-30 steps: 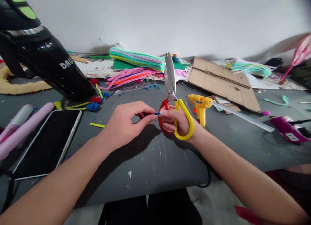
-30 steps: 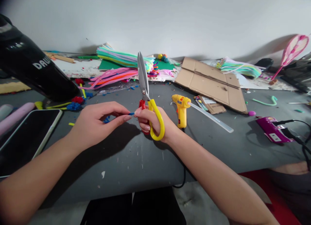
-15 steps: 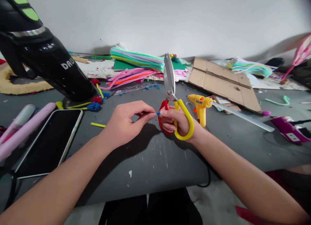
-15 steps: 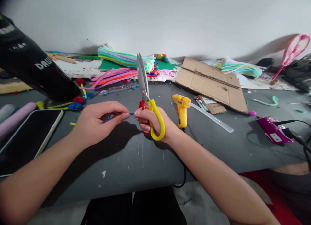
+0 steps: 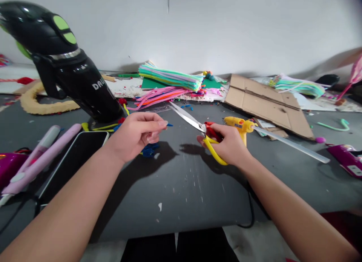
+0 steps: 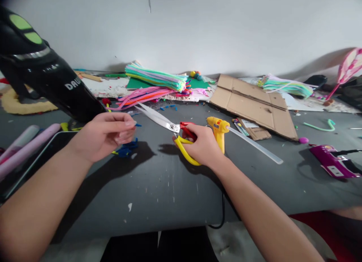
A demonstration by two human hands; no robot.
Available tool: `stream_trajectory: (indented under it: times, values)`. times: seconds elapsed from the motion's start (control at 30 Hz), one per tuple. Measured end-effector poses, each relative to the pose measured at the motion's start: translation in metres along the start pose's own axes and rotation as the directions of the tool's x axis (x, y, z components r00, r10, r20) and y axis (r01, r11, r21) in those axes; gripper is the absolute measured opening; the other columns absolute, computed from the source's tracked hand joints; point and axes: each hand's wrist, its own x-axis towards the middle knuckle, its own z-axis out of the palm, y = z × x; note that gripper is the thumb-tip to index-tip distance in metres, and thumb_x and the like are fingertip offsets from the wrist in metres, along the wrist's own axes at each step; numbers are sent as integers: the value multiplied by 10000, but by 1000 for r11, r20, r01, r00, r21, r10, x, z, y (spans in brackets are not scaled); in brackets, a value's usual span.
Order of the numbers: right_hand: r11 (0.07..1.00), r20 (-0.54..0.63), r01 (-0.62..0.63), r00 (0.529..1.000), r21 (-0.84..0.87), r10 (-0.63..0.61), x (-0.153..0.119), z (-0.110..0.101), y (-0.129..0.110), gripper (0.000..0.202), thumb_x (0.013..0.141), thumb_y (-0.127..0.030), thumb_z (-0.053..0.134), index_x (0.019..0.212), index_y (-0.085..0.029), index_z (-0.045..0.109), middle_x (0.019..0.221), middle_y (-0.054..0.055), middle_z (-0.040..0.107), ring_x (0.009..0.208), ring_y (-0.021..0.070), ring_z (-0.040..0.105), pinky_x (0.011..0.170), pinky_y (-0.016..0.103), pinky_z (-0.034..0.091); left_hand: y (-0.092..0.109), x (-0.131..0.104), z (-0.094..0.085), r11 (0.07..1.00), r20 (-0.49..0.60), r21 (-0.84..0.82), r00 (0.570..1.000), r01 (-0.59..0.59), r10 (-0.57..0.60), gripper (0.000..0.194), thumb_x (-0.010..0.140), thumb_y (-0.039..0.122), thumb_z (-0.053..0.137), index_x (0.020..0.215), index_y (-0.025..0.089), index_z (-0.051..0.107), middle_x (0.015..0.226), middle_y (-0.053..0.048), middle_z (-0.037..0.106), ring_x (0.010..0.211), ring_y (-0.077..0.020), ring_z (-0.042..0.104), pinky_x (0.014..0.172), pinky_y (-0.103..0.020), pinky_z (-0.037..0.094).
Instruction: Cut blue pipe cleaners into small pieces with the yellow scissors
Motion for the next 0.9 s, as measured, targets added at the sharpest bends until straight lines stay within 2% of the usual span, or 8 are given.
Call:
stream_trajectory:
  times: [0.13, 0.27, 0.47, 0.9]
  values:
    - [998, 93, 34, 995, -61, -28, 0, 0, 3, 345, 743, -367, 673, 615, -199, 400, 571, -49, 361, 570, 98, 286, 527, 267, 238, 5, 3, -15, 1000, -40, 11, 999, -10, 10, 205, 710, 194, 726, 559, 159, 590, 439, 39, 338, 427, -56, 312, 457, -254, 212]
    - [996, 133, 49, 990, -73, -39, -1, 2, 3, 295, 728, -295, 642, 610, -196, 390, 582, -47, 383, 577, 97, 274, 536, 266, 234, 7, 4, -22, 999, -56, 28, 998, -22, 24, 251, 705, 194, 730, 530, 158, 555, 451, 41, 338, 429, -52, 306, 455, -252, 214]
    - [994, 182, 66, 982, -83, -50, 0, 6, 5, 284, 736, -280, 625, 609, -199, 383, 577, -48, 387, 579, 100, 285, 547, 268, 240, 5, 4, -23, 1000, -52, 30, 999, -2, 4, 171, 706, 190, 740, 578, 162, 630, 440, 41, 325, 432, -55, 304, 452, -242, 227]
    - [990, 209, 74, 977, -118, -49, 1, 9, 10, 249, 722, -225, 612, 611, -202, 390, 583, -49, 358, 588, 105, 269, 551, 273, 236, 3, 5, -22, 998, -40, 69, 999, 3, 0, 193, 709, 226, 751, 565, 170, 635, 436, 38, 322, 425, -57, 304, 442, -244, 249]
